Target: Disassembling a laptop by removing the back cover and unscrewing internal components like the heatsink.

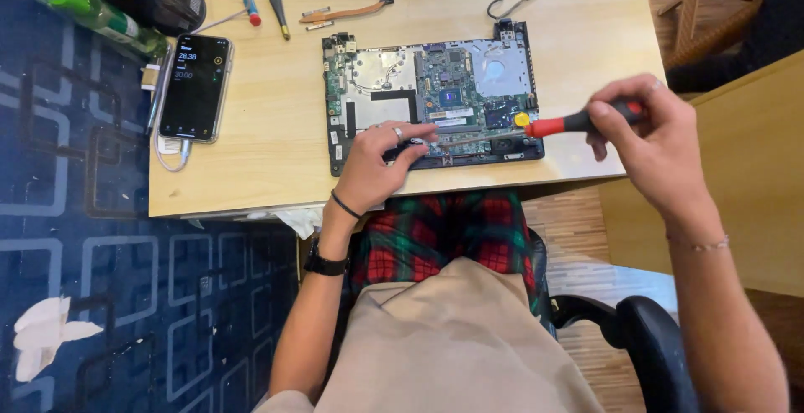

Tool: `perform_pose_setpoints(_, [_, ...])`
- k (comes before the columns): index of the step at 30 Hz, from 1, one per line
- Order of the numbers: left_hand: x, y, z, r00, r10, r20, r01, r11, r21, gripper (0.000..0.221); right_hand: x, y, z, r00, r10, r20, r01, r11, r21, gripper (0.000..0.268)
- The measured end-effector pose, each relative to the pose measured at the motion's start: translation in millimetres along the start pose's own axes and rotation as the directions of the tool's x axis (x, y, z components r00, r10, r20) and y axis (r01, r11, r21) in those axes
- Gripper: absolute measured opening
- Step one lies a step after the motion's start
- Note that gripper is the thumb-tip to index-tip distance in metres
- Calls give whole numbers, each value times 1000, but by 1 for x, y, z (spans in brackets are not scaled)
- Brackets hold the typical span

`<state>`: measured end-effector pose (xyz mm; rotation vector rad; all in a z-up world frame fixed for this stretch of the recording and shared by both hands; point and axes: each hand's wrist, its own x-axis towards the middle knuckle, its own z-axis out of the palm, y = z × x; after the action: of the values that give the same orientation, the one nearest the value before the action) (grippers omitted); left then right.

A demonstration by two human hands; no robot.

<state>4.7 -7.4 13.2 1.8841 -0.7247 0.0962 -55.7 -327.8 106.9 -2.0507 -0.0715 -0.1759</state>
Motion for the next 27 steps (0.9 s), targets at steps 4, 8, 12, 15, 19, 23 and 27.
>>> perform_pose_setpoints(4, [6, 10, 10, 997, 22, 72, -20, 999, -31, 24, -26, 36, 6, 984, 114, -137, -92, 984, 153, 7])
perform_pose_setpoints(8, [13, 19, 23, 997, 68, -19, -69, 997, -43, 7, -41, 56, 13, 959, 220, -180, -154, 934, 323, 12])
perform_pose_setpoints(12, [16, 21, 27, 997, 72, -35, -74, 995, -65, 5, -48, 78, 22, 920, 333, -209, -161, 805, 571, 9])
perform_pose_setpoints(15, [18, 17, 31, 996, 31, -82, -36, 997, -62, 4, -51, 79, 33, 890, 413, -193, -205, 741, 639, 7])
perform_pose_setpoints(19, [17, 2, 38, 992, -39, -118, 21, 989, -145, 9, -55, 93, 43, 887, 397, -237, -135, 712, 689, 14])
perform_pose_setpoints(23, [21, 1, 44, 990, -52, -130, 32, 987, -155, 10, -58, 98, 42, 849, 470, -242, -106, 599, 794, 23])
perform_pose_setpoints(27, [24, 9, 45, 996, -31, -87, 17, 988, -151, 11, -48, 92, 35, 780, 556, -289, 2, 459, 888, 26])
